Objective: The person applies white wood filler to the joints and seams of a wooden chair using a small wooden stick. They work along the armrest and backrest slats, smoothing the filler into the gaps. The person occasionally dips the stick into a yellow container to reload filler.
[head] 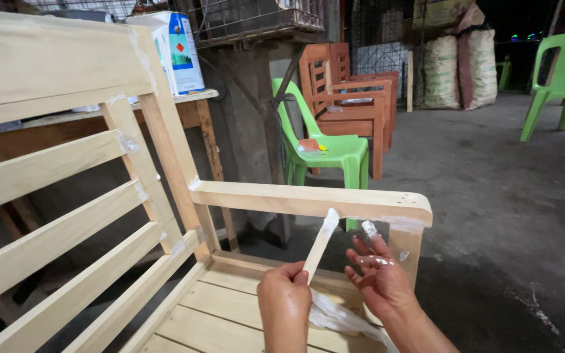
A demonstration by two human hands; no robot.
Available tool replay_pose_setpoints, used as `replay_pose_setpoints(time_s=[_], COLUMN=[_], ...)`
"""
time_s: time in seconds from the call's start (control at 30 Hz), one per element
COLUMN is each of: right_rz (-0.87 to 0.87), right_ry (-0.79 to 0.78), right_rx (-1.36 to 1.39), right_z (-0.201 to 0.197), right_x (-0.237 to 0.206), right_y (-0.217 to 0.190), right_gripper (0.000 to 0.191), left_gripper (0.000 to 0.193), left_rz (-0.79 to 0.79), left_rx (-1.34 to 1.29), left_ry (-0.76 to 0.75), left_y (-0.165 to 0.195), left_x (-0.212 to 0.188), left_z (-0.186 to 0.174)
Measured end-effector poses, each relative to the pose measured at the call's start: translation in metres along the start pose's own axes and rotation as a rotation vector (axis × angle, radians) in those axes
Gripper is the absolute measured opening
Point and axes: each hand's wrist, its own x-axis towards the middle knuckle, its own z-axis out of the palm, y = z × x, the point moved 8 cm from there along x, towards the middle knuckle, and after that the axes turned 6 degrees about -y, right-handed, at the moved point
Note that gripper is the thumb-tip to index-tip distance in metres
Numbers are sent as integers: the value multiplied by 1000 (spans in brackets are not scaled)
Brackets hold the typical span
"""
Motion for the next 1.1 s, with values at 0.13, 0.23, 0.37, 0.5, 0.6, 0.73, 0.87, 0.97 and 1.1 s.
replay_pose_setpoints(time_s=[0.13, 0.23, 0.37, 0.5, 0.6, 0.73, 0.87, 0.97, 1.1], right_rz=[43, 38, 33, 39, 41, 76, 107, 126, 152], right_ry=[93, 71, 73, 111, 104, 76, 58, 60, 58], right_rx=[157, 172, 154, 138, 191, 235, 391, 499, 574], right_z=[8, 19, 23, 25, 32, 45, 60, 68, 66], right_x=[-15, -22, -24, -26, -28, -31, -33, -30, -22], right_y=[-8, -13, -15, -18, -21, -22, -24, -23, -16], right_gripper=[45, 53, 57, 57, 54, 76, 74, 69, 59], left_gripper=[17, 19, 19, 18, 18, 18, 18, 18, 19], left_rz=[-265, -225, -151, -172, -118, -44, -47, -12, -93], left_rx=[-86, -64, -27, 5, -11, -7, -14, -21, -75], left_ry=[-92, -65, -37, -65, -33, -15, -35, -24, -42], left_y=[-15, -12, -11, -16, -13, -4, 1, 7, 3], left_x=[-3, -3, 0, 3, 3, 2, 0, -2, -4], left_z=[5, 3, 2, 6, 5, 6, 9, 6, 3])
